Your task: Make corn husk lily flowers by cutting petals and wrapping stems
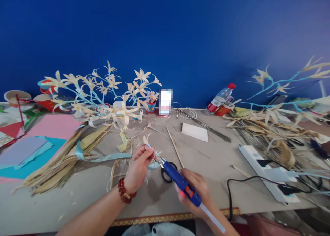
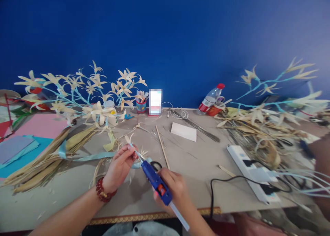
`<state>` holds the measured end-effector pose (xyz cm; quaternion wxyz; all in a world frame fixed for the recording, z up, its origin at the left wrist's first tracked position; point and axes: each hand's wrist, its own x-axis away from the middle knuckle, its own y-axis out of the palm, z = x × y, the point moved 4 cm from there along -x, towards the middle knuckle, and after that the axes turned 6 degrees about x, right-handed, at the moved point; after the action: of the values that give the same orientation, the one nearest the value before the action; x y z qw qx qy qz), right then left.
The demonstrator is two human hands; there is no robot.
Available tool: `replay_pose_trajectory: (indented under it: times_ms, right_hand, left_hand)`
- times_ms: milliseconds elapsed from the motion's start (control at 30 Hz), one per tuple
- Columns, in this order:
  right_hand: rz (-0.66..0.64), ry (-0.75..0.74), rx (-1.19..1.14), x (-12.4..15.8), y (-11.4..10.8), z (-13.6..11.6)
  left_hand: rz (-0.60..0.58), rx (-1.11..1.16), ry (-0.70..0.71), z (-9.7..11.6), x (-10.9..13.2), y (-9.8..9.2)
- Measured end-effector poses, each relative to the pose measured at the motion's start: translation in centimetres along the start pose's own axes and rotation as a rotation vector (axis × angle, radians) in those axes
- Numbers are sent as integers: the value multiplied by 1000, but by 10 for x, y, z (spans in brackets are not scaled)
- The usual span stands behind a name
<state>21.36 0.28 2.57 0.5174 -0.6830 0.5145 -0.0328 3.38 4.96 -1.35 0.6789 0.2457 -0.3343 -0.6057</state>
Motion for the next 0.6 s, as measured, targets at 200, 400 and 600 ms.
replay_pose_trajectory:
  times_ms: [200, 400, 600]
  right_hand:
    - [9, 4, 41, 1, -1, 2]
    - [14, 5, 42, 0, -3, -1]
    - [6, 2, 34, -2, -1, 1]
  left_hand:
    - [3, 6, 3, 2, 0, 1]
    - [30, -4, -3, 1, -1, 0]
    - [8, -1, 10, 1, 0, 0]
